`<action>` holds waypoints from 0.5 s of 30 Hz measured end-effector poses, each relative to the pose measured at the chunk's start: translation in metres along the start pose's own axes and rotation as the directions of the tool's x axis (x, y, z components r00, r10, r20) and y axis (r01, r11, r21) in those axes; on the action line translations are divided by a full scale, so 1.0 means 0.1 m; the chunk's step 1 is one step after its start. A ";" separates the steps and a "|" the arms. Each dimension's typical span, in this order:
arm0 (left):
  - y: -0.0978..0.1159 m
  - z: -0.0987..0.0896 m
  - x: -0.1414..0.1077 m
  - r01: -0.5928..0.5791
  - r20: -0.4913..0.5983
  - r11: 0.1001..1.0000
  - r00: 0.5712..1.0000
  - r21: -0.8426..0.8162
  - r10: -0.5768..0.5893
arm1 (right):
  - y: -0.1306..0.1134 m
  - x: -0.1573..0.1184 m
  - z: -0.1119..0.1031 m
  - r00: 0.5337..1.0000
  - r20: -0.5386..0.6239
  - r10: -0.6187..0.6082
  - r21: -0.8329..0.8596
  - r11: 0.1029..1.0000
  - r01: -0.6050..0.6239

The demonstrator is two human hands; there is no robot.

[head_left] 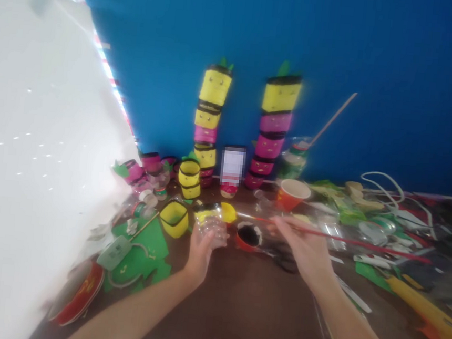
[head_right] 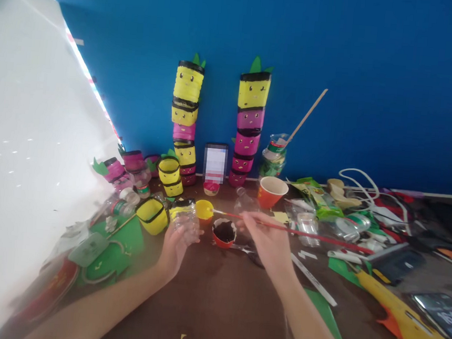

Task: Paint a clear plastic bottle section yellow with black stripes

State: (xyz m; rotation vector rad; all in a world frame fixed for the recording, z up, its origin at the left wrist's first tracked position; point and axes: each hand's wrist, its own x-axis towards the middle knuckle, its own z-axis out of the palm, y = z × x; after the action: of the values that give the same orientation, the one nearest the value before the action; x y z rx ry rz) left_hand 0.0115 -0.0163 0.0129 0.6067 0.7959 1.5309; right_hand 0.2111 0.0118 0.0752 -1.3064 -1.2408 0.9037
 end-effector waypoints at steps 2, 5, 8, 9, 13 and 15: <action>-0.01 0.00 0.00 0.013 0.018 1.000 1.000 0.006 -0.013 | 0.10 -0.08 -0.08 0.994 -0.111 -0.011 0.168 0.985 0.030; -0.02 -0.01 -0.01 0.023 0.032 0.999 0.999 0.025 -0.023 | 0.21 -0.20 -0.14 0.993 -0.111 -0.038 0.368 0.927 0.077; -0.02 -0.02 -0.01 0.018 0.049 0.999 0.999 0.047 -0.020 | 0.26 -0.31 -0.12 0.996 -0.025 -0.082 0.346 0.934 0.085; -0.02 -0.02 -0.01 0.017 0.060 0.998 0.998 0.056 -0.020 | 0.28 -0.35 -0.11 0.995 0.003 -0.096 0.319 0.943 0.090; -0.03 -0.03 -0.02 0.006 0.118 0.996 0.993 0.094 -0.017 | 0.35 -0.42 -0.09 0.989 0.078 -0.122 0.280 0.955 0.096; -0.03 -0.04 -0.01 -0.007 0.132 0.994 0.991 0.105 -0.007 | 0.38 -0.43 -0.09 0.990 0.084 -0.114 0.282 0.955 0.086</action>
State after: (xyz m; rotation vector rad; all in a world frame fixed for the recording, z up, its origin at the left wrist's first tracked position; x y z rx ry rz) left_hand 0.0110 -0.0181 0.0082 0.7778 0.7776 1.4389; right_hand 0.2188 -0.0279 0.0336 -0.9771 -1.1960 1.0393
